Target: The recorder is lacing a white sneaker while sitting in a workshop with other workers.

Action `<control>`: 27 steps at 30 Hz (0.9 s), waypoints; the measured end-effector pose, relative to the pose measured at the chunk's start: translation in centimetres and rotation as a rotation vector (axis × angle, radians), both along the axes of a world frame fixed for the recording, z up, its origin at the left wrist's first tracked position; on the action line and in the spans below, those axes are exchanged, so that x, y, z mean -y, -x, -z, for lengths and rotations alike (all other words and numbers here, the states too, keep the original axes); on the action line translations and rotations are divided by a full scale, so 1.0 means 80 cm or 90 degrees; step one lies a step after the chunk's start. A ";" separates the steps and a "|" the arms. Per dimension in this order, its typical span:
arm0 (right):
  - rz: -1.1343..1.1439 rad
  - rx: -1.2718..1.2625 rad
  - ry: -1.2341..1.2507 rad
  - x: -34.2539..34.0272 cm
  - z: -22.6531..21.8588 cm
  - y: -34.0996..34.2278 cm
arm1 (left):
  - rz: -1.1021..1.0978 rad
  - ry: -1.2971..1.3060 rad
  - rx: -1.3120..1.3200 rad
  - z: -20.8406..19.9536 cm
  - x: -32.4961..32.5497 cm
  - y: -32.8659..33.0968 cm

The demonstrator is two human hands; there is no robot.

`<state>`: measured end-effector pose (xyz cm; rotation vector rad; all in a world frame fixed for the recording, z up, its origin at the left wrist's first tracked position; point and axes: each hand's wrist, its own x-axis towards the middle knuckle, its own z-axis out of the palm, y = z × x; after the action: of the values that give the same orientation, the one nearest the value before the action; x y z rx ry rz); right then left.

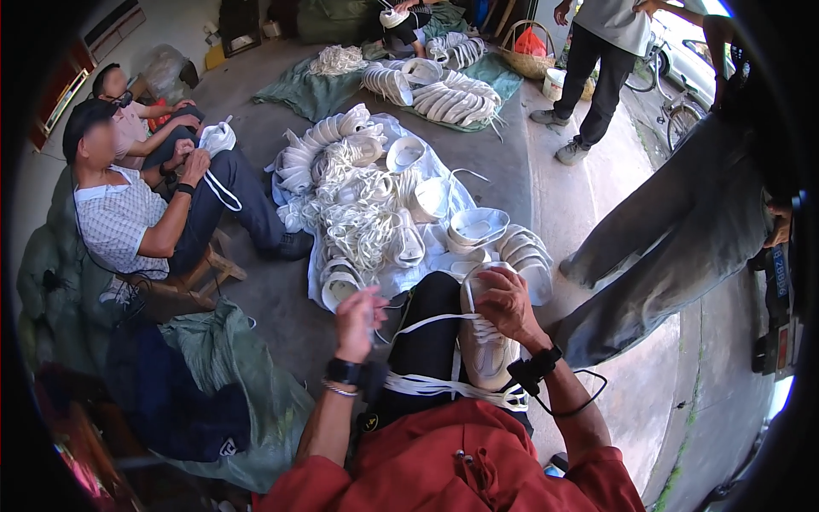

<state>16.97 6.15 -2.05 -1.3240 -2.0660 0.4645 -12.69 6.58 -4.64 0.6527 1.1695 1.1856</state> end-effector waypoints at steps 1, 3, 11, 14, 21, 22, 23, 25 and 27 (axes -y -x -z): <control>0.000 -0.002 0.004 0.001 -0.002 0.000 | 0.120 -0.034 -0.037 -0.009 -0.002 -0.037; 0.001 0.010 -0.001 0.003 -0.003 0.003 | 0.269 -0.107 -0.127 -0.006 -0.004 -0.089; 0.011 0.027 -0.006 0.006 -0.002 0.001 | 0.505 -0.073 -0.273 -0.004 0.002 -0.119; 0.008 0.029 -0.004 0.005 -0.001 0.002 | 0.484 -0.081 -0.285 -0.007 0.004 -0.121; 0.003 0.042 0.006 0.003 -0.002 0.002 | 0.463 -0.059 -0.347 -0.014 0.004 -0.128; 0.002 0.044 0.004 0.002 -0.003 0.002 | 0.462 -0.061 -0.347 -0.010 0.002 -0.130; 0.001 0.045 0.001 0.000 -0.005 0.002 | 0.450 -0.093 -0.398 -0.003 0.001 -0.132; -0.002 0.064 -0.003 -0.001 -0.008 0.005 | 0.434 -0.125 -0.451 0.001 0.003 -0.135; -0.009 0.070 -0.016 -0.005 -0.003 0.007 | 0.357 -0.253 -0.559 0.001 0.004 -0.136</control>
<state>16.41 6.52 -1.77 -1.3479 -2.1640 0.3780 -1.78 6.29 -4.75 1.7955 1.3142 0.6310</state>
